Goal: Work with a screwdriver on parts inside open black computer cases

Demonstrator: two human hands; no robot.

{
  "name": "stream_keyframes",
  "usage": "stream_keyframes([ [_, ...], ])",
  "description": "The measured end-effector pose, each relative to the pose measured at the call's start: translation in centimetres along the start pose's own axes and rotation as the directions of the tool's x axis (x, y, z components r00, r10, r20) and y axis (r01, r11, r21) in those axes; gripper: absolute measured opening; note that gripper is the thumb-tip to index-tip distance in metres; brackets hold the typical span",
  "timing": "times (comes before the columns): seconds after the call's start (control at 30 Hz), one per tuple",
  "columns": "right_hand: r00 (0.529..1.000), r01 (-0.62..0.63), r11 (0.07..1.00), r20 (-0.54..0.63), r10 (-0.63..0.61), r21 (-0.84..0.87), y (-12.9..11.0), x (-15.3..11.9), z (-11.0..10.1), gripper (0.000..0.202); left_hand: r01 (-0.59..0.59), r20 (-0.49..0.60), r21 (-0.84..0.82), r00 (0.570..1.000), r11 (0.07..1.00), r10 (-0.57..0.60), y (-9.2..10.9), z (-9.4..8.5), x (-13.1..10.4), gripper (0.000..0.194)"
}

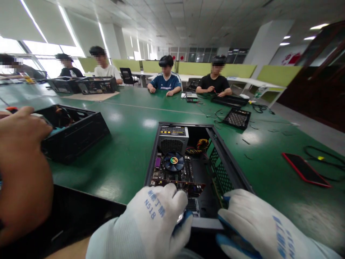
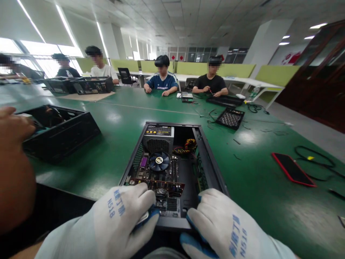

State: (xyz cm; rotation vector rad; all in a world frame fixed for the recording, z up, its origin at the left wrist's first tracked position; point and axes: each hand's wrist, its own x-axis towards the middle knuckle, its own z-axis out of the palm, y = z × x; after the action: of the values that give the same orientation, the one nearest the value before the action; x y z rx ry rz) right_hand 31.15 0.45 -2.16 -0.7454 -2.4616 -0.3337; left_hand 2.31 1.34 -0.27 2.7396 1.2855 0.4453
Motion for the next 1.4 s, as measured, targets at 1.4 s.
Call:
stream_keyframes([
  [1.4,0.623,0.313,0.947,0.769,-0.146,-0.074,6.6,14.3,10.5,0.023,0.088,-0.014,-0.048,0.996,0.995,-0.089,1.2,-0.4,-0.3,0.013],
])
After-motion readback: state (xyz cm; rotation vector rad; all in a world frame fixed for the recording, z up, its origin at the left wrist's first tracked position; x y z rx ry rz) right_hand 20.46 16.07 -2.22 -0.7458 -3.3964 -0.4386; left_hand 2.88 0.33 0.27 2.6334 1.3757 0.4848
